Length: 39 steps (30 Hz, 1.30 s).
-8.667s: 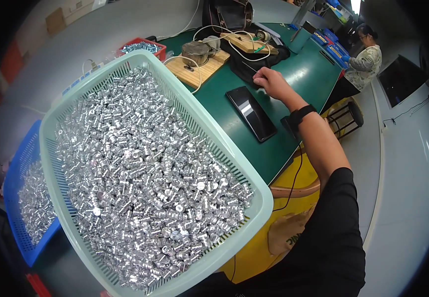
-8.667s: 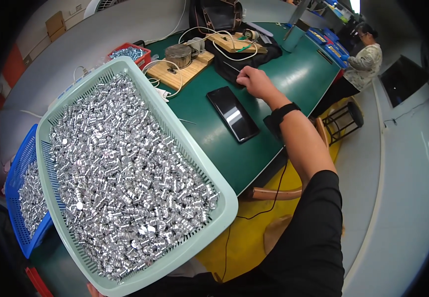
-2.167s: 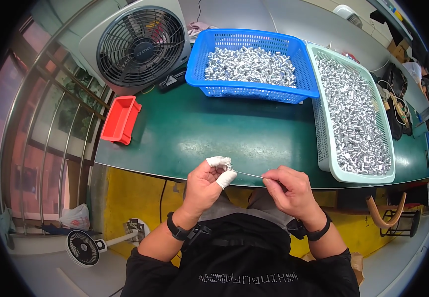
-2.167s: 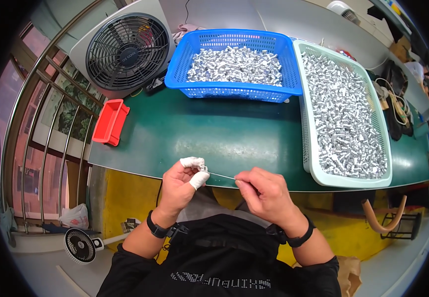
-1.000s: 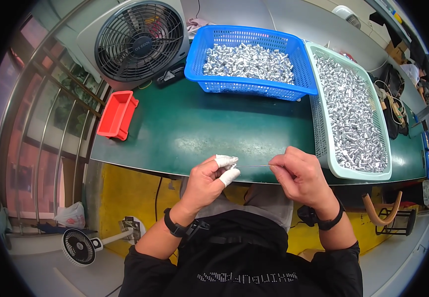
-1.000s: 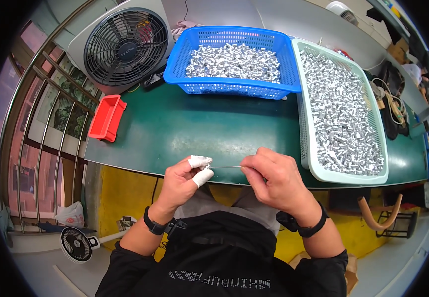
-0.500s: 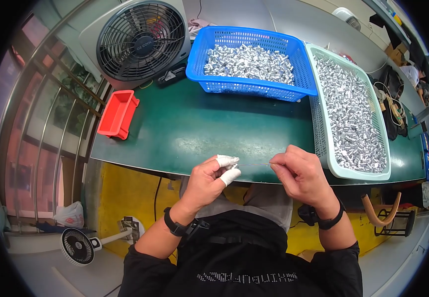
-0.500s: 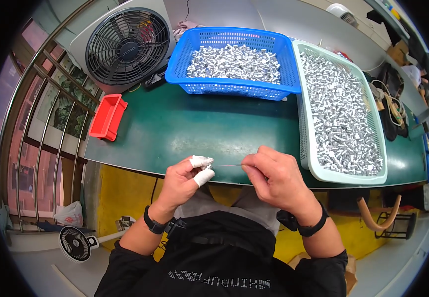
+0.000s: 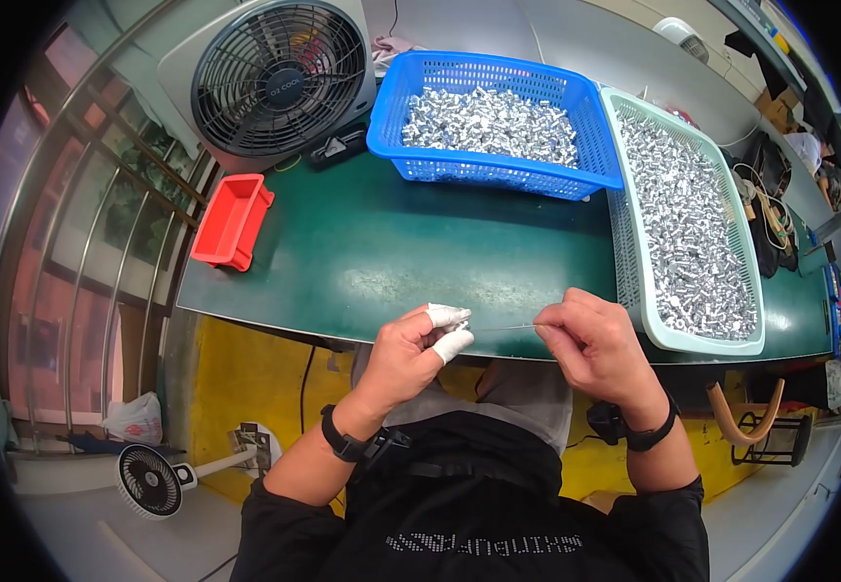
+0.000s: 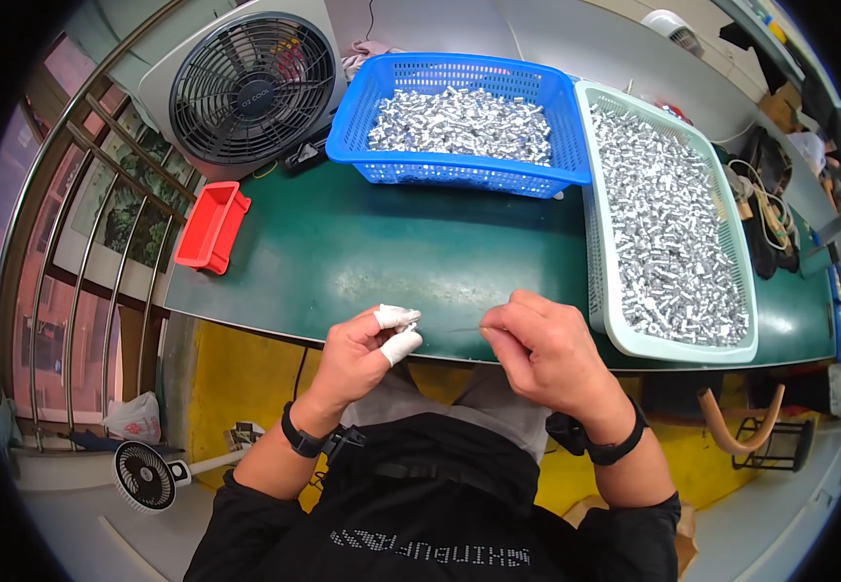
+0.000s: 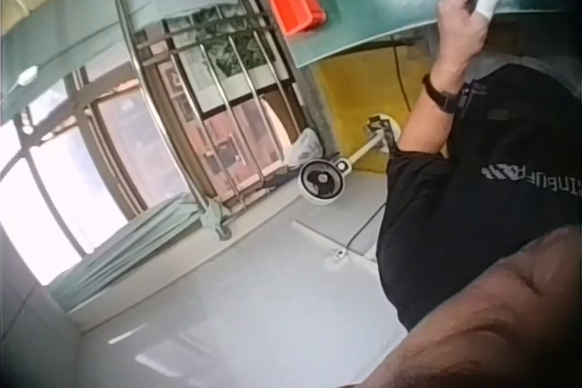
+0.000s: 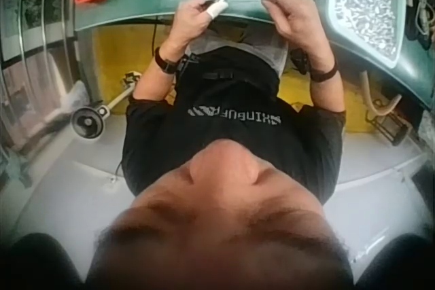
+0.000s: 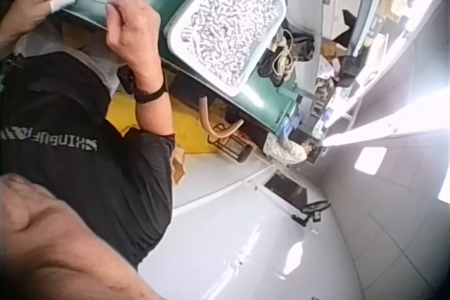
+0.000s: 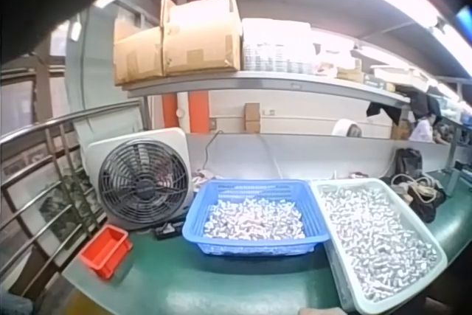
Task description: The person picks up a metal part from a basket and uses a thin metal rod to probe its openings. After inspecting the part, the person places it into a red container and repeats the process with another part.
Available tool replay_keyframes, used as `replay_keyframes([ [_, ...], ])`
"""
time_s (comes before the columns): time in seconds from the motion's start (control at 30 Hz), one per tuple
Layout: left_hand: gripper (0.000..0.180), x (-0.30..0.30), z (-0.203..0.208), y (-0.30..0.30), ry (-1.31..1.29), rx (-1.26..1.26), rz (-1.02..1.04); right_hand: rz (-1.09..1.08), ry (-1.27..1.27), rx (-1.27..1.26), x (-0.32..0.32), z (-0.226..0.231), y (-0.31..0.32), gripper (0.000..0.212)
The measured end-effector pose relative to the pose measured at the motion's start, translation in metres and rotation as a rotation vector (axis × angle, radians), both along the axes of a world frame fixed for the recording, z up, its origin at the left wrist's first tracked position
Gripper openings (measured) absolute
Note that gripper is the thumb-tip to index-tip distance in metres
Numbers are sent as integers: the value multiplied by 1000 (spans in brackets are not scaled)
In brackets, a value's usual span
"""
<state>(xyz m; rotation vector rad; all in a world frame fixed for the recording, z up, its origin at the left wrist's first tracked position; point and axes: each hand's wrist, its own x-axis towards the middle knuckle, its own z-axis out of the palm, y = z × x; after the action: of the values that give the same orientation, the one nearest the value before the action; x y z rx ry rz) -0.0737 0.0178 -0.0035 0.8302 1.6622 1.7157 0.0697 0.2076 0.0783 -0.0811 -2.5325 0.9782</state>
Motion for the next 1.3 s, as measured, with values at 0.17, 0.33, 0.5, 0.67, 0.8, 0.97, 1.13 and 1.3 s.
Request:
replay_keyframes([
  [0.17, 24, -1, -8, 0, 13, 42, 3, -29, 3, -14, -1, 2, -2, 7],
  [0.33, 24, 0, -13, 1, -31, 87, -3, -10, 59, -11, -3, -7, -2, 6],
  [0.5, 25, 1, -13, 0, -107, 88, 19, -18, 30, -5, -1, -5, 0, 6],
  [0.67, 25, 2, -11, 1, -99, 76, 34, -37, 22, -37, 2, -6, -4, 6],
  [0.8, 25, 2, -12, 2, -103, 84, 37, -42, 38, -34, 0, -9, -4, 6],
  [0.97, 24, 3, -12, 1, -103, 74, 43, -45, 48, -28, 0, -11, -4, 5],
  [1.13, 24, 2, -13, 1, -98, 68, 48, -86, 41, -51, 1, -10, -6, 5],
  [1.3, 24, 3, -11, 1, -105, 81, 47, -76, -18, -50, 6, -9, -4, 5],
])
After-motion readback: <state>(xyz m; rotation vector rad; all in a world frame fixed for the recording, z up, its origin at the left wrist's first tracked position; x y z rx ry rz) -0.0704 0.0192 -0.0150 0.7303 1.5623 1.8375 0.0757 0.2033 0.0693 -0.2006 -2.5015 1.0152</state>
